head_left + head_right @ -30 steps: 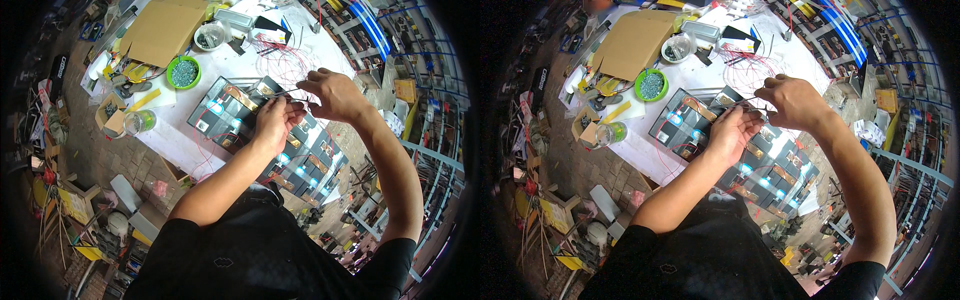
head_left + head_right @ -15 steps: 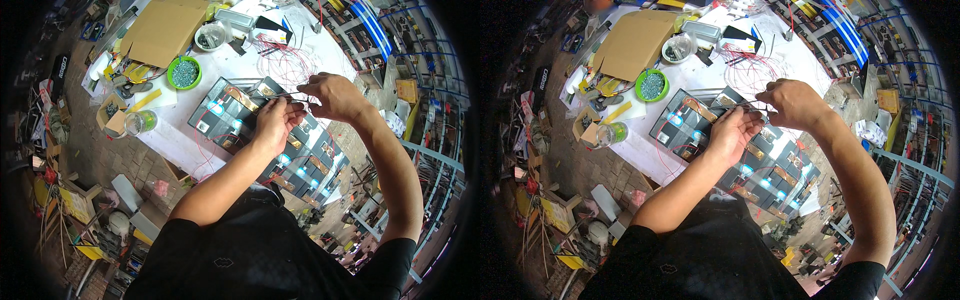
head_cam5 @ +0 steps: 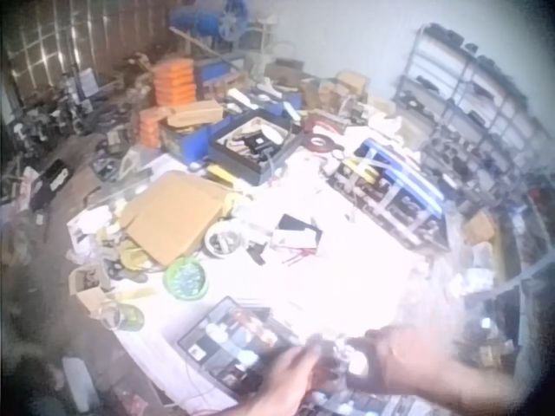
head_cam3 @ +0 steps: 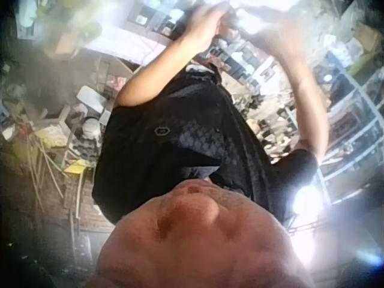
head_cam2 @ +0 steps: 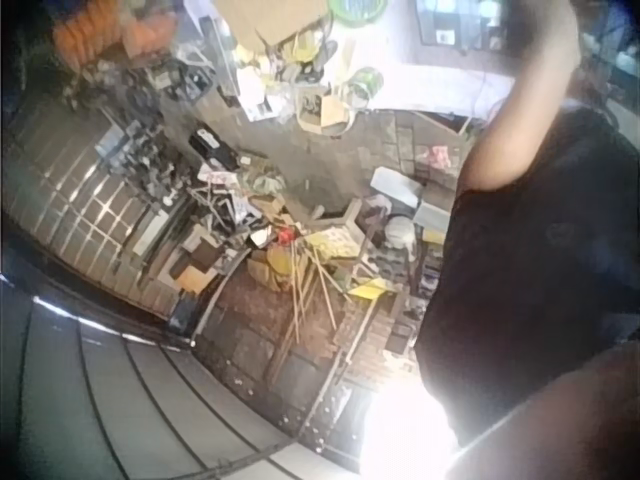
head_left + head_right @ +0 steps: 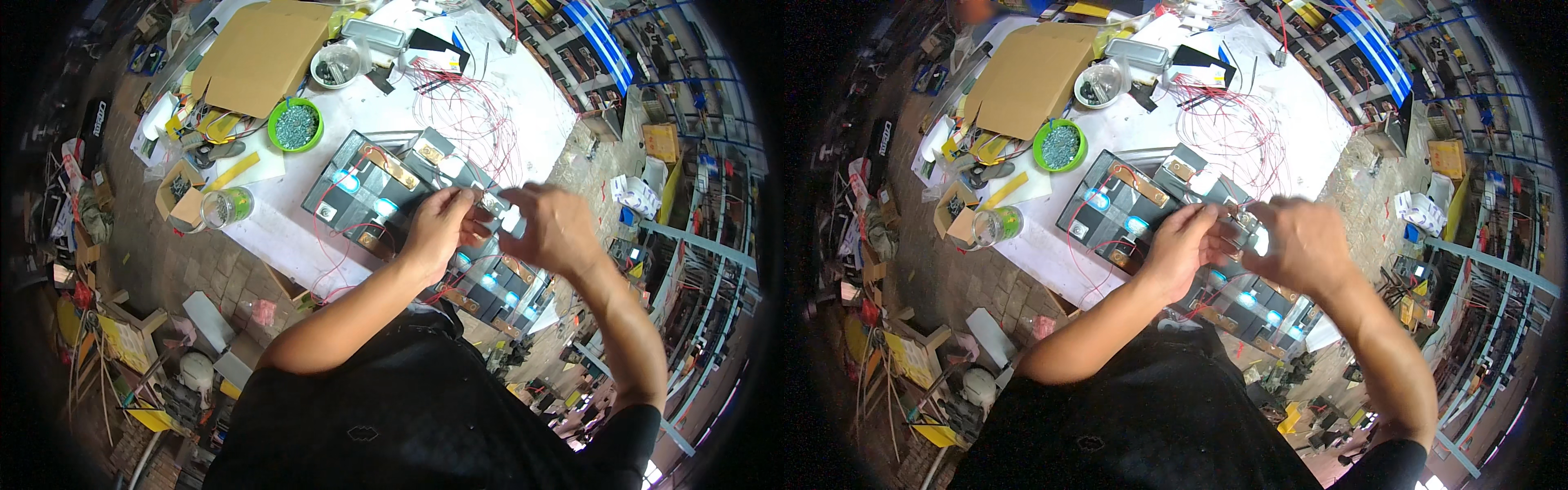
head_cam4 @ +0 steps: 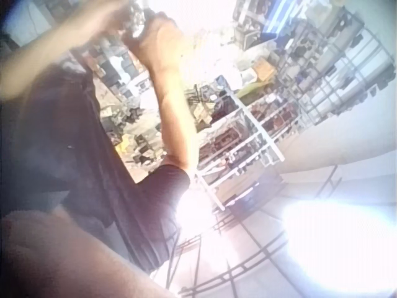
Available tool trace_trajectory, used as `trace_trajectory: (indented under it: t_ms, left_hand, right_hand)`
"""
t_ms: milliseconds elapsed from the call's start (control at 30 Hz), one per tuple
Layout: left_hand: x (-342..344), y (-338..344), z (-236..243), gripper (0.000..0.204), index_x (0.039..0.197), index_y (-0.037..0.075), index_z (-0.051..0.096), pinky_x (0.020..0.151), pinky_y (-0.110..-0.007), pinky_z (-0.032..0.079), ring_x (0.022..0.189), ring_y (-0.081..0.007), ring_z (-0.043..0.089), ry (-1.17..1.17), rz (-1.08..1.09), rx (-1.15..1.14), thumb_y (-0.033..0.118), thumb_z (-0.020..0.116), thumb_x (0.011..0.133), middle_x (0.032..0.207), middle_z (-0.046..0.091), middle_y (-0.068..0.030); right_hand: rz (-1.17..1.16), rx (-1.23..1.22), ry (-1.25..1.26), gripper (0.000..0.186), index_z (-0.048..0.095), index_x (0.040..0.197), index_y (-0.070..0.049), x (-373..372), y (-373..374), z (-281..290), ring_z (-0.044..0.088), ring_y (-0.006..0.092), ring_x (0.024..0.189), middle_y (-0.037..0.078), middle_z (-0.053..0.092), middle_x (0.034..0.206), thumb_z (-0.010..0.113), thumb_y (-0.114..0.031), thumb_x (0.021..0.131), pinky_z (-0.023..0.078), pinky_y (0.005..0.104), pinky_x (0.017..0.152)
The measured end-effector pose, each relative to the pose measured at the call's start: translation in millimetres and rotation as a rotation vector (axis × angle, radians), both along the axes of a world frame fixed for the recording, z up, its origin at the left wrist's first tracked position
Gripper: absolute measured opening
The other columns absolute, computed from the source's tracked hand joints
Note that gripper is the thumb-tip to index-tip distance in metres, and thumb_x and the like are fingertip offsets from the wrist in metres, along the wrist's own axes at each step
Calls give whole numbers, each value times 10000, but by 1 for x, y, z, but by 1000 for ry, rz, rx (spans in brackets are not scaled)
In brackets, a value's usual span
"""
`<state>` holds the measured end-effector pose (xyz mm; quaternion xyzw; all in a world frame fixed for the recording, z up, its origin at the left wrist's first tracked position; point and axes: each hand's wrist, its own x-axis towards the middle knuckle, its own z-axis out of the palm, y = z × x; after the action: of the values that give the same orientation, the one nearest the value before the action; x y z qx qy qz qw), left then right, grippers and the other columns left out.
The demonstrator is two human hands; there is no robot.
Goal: The person uses a soldering iron to attach red wires to the terminals of a series of battery cells arranged on a workbench. The person repeatedly heats the connection points and applies solder to secure the wires.
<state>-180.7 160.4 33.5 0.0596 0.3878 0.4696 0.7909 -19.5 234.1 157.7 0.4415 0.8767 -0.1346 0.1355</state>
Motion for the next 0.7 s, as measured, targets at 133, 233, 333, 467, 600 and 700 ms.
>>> trace_trajectory:
  t_ms: [133, 233, 333, 467, 600, 700]
  left_hand:
    - [-6, -16, 3, 278, 1116, 46, 655, 497, -242, 467, 652, -105, 656, 152, -53, 17, 310, 569, 1097, 860, 712, -51]
    - [-15, -20, 5, 268, 1064, 47, 667, 422, -237, 389, 525, -80, 567, 233, -81, 7, 299, 583, 1092, 760, 665, -31]
    - [-30, -20, 4, 276, 993, 33, 687, 417, -233, 371, 512, -61, 559, 289, -96, 6, 269, 577, 1085, 702, 636, -9]
    - [-38, -19, -11, 283, 950, 25, 692, 409, -250, 341, 483, -60, 486, 347, -93, 31, 250, 579, 1079, 653, 582, 13]
    - [-46, -16, -13, 269, 1015, 28, 720, 471, -232, 336, 532, -39, 455, 381, -157, 18, 244, 577, 1090, 670, 563, 40]
    - [-47, -16, -17, 269, 1040, 31, 736, 503, -220, 329, 557, -26, 438, 431, -172, 32, 241, 578, 1095, 672, 547, 58]
  right_hand:
    - [-325, -117, 8, 460, 769, 1047, -99, -21, -47, 2, 738, 382, 749, 174, 728, 747, 806, -457, 762, 593, 472, 687]
    - [-469, -194, 7, 551, 773, 1055, -52, -35, -60, -4, 755, 384, 802, 203, 750, 805, 802, -515, 757, 602, 465, 743]
    - [-522, -201, 33, 586, 773, 1041, -28, -46, -69, -13, 755, 363, 781, 178, 740, 760, 800, -534, 747, 596, 456, 740]
    - [-580, -203, -16, 618, 774, 1024, -9, -69, -72, -12, 754, 363, 778, 179, 740, 750, 795, -558, 741, 592, 455, 748]
    - [-623, -207, -4, 659, 772, 978, -4, -78, -74, -14, 754, 382, 794, 206, 744, 774, 792, -617, 737, 593, 460, 755]
    - [-629, -148, -13, 664, 767, 935, -4, -81, -80, -24, 752, 383, 771, 206, 741, 763, 794, -637, 735, 594, 462, 736]
